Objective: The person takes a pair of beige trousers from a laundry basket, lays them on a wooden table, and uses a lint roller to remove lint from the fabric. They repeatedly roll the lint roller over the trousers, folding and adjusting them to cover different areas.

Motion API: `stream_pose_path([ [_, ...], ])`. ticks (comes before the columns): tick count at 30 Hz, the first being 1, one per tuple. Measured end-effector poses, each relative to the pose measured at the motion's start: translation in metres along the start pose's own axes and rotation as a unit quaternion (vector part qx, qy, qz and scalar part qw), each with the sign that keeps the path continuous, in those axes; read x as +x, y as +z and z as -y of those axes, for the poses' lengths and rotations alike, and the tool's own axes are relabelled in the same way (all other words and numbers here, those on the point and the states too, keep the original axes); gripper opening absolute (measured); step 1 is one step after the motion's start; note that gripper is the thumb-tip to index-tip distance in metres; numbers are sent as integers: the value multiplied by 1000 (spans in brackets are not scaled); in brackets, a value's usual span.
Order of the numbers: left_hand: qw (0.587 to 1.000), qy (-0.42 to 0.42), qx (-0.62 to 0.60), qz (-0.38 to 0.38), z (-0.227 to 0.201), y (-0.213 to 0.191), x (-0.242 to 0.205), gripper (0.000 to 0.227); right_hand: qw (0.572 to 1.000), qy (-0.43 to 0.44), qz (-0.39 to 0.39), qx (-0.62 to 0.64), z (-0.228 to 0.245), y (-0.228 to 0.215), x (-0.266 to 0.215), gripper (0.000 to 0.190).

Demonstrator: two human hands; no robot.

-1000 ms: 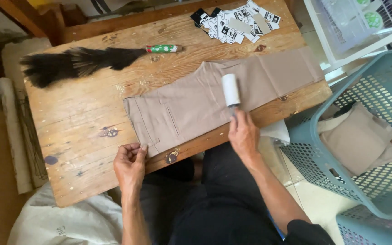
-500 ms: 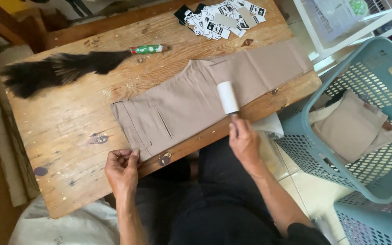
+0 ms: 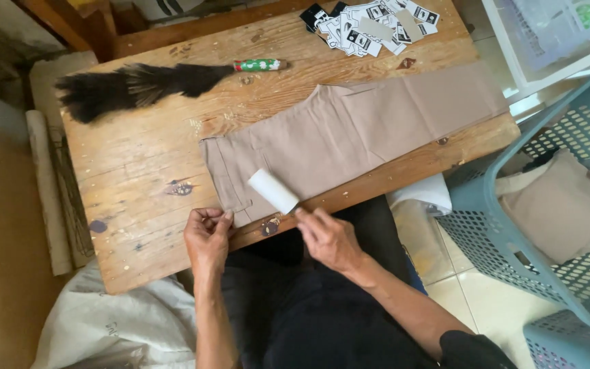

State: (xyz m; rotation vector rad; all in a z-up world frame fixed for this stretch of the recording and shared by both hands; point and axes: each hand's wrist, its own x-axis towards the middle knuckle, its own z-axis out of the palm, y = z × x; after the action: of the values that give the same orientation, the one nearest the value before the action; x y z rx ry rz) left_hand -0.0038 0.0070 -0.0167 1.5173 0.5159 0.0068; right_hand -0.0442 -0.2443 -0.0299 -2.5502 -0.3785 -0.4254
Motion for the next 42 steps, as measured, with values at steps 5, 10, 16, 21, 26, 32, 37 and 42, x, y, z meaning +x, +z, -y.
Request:
stream_pose_path([
  [5, 1000, 2, 2, -4, 7, -1, 9, 24, 993, 68, -85, -55, -1, -10, 20, 21],
  [10, 1000, -11, -16, -1, -1, 1, 2, 26, 996, -85, 22, 1, 51, 5, 21, 18],
  [16, 1000, -7, -8, 2, -5, 0, 4, 24, 991, 79, -53, -92, -14, -11, 51, 22],
  [21, 1000, -12, 2, 1, -5, -2, 1, 23, 998, -8, 12, -56, 45, 15, 51, 20],
  [26, 1000, -13, -4, -3, 1, -3, 3, 23, 997, -73, 30, -6, 7, 28, 64, 17],
  [32, 1000, -9, 4, -13, 7, -2, 6, 22, 999, 4, -16, -32, -16, 25, 70, 24],
  [37, 999, 0, 30, -31, 7, -1, 0, 25, 972, -207, 104, 47, -2, 5, 98, 23],
  [42, 998, 4, 27, -57, -1, 6, -9, 26, 971, -213, 110, 11, -44, 42, 119, 27],
])
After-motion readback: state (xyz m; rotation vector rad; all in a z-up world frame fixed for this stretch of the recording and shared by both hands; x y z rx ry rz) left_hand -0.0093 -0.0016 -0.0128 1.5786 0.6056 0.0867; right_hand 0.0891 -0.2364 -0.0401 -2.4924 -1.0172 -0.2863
